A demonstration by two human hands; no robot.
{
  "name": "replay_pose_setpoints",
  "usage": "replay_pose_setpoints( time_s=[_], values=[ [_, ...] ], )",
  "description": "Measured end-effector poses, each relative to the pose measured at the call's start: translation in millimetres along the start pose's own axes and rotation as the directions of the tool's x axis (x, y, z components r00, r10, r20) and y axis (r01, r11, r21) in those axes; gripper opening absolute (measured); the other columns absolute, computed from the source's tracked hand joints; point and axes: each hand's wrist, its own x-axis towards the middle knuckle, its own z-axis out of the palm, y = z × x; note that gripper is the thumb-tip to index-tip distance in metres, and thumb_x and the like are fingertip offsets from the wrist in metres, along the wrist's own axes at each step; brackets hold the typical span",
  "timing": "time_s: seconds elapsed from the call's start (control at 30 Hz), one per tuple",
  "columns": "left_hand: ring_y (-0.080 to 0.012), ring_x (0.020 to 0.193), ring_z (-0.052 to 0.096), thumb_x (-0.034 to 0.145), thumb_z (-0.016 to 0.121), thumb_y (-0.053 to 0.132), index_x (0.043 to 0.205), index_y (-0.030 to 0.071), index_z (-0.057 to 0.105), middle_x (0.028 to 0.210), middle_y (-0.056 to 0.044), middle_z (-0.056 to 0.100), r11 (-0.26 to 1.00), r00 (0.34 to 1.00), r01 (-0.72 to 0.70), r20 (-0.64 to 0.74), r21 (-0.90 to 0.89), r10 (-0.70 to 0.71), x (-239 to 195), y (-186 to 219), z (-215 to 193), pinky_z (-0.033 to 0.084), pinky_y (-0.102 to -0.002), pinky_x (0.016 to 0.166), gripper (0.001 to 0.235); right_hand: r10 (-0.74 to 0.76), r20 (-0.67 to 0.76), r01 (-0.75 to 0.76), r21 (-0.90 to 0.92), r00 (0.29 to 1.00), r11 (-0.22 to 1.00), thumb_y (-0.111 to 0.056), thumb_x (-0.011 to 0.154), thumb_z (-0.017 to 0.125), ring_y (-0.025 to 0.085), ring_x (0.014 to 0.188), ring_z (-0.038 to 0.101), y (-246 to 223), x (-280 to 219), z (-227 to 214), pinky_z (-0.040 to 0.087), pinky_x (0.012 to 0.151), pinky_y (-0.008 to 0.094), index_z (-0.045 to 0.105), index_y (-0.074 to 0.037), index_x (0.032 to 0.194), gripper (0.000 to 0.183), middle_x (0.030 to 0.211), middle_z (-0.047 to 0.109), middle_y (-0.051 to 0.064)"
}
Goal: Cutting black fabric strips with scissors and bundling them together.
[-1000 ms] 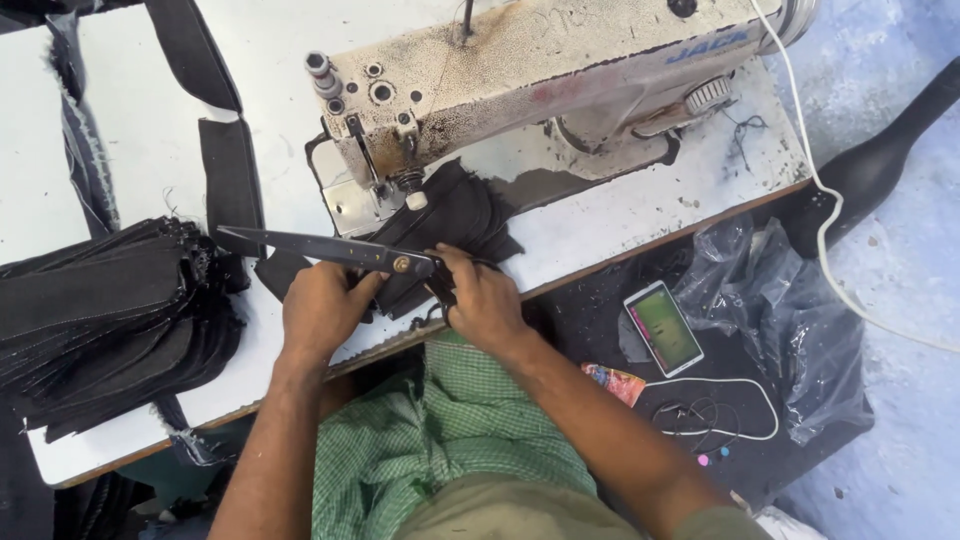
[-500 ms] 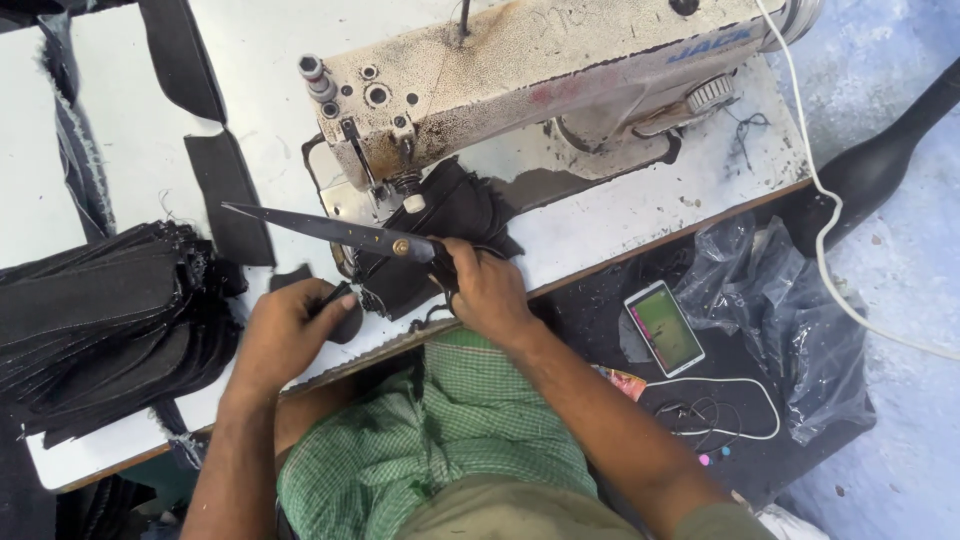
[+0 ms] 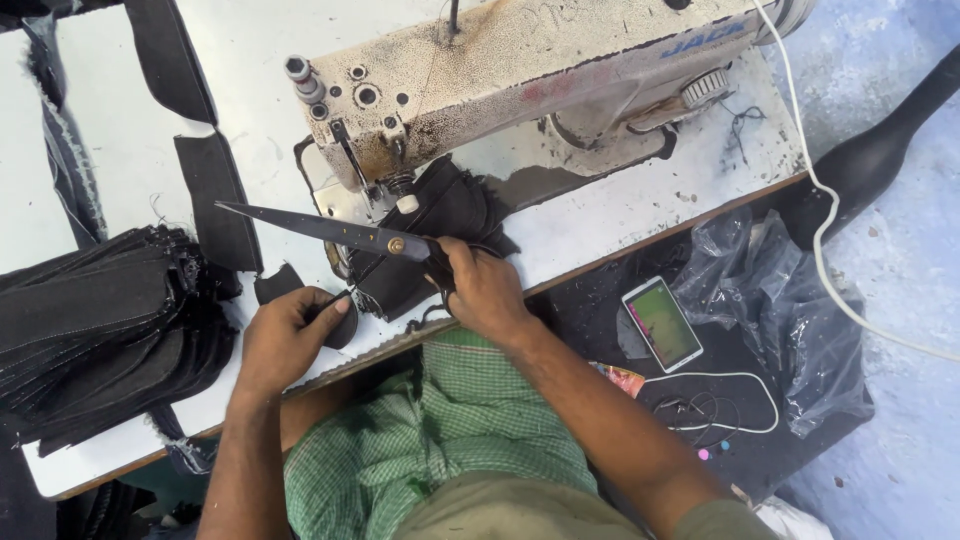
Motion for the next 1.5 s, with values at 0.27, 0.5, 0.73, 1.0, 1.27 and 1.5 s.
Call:
replay_pose_setpoints(
  time_s=[0.27, 0.5, 0.73, 1.0, 1.27, 1.5],
  values=[
    [-0.0167, 0.071, 0.072, 0.088, 0.074, 0.042, 0.101, 0.011, 0.08, 0.078, -0.007, 0.077, 1.0, 1.0, -0.006, 0.009, -0.009, 0.006, 0.4, -1.8, -0.1, 0.053, -0.032, 0.068, 0.033, -0.009, -0.013, 0.009, -0.003, 1.0, 1.0, -0.017, 0.089, 0.078, 0.035, 0.078, 0.072, -0.5, 0.1, -0.7, 0.056, 0.064, 0.046, 0.055, 0.0, 0.124, 0.046, 0.087, 0.072, 0.018],
    [-0.0169, 0.069, 0.072, 0.089, 0.074, 0.041, 0.1, 0.009, 0.079, 0.077, -0.008, 0.077, 0.999, 1.0, -0.009, 0.027, -0.037, 0.01, -0.5, 0.0, -2.4, 0.054, -0.033, 0.067, 0.034, 0.004, 0.018, -0.005, 0.01, 1.0, 1.0, -0.017, 0.091, 0.077, 0.031, 0.076, 0.073, 2.9, -1.1, 3.1, 0.057, 0.061, 0.042, 0.054, 0.002, 0.126, 0.046, 0.086, 0.073, 0.016],
    [-0.0236, 0.066, 0.072, 0.088, 0.076, 0.038, 0.097, 0.005, 0.078, 0.074, -0.013, 0.076, 0.998, 0.995, -0.047, 0.087, 0.03, 0.044, -15.3, 13.9, -22.5, 0.054, -0.038, 0.063, 0.035, 0.018, 0.033, -0.018, 0.002, 0.999, 1.0, -0.022, 0.092, 0.078, 0.031, 0.076, 0.074, 3.1, -0.3, 2.1, 0.057, 0.062, 0.042, 0.054, 0.002, 0.127, 0.049, 0.088, 0.073, 0.016],
    [-0.0309, 0.064, 0.073, 0.089, 0.073, 0.028, 0.101, 0.007, 0.078, 0.072, -0.017, 0.072, 0.985, 0.991, -0.135, -0.001, 0.103, 0.136, -23.4, 28.8, -37.0, 0.053, -0.041, 0.061, 0.025, 0.114, 0.071, -0.121, 0.111, 0.991, 0.986, -0.029, 0.086, 0.083, 0.035, 0.083, 0.072, -15.6, -5.6, -20.8, 0.056, 0.068, 0.045, 0.055, -0.003, 0.132, 0.06, 0.095, 0.073, 0.016],
    [-0.0267, 0.058, 0.071, 0.09, 0.072, 0.026, 0.101, 0.006, 0.077, 0.069, -0.017, 0.071, 0.986, 0.986, -0.165, 0.006, 0.017, 0.165, -13.2, 29.7, -39.3, 0.053, -0.038, 0.058, 0.023, 0.074, 0.616, -0.575, 0.677, 0.784, 0.459, -0.026, 0.085, 0.086, 0.01, 0.079, 0.058, -19.3, -112.3, -52.4, 0.05, 0.07, 0.027, 0.049, 0.001, 0.143, 0.074, 0.088, 0.058, -0.002],
    [-0.025, 0.054, 0.067, 0.091, 0.072, 0.026, 0.099, 0.004, 0.077, 0.066, -0.018, 0.069, 0.985, 0.985, -0.172, -0.007, -0.021, 0.172, -17.6, 33.7, -43.1, 0.051, -0.038, 0.056, 0.024, -0.144, 0.843, -0.798, 0.538, 0.519, 0.272, -0.048, 0.095, 0.071, 0.009, 0.074, 0.053, -0.8, -152.6, -91.3, 0.047, 0.064, 0.025, 0.04, 0.0, 0.152, 0.081, 0.088, 0.051, -0.002]
  ],
)
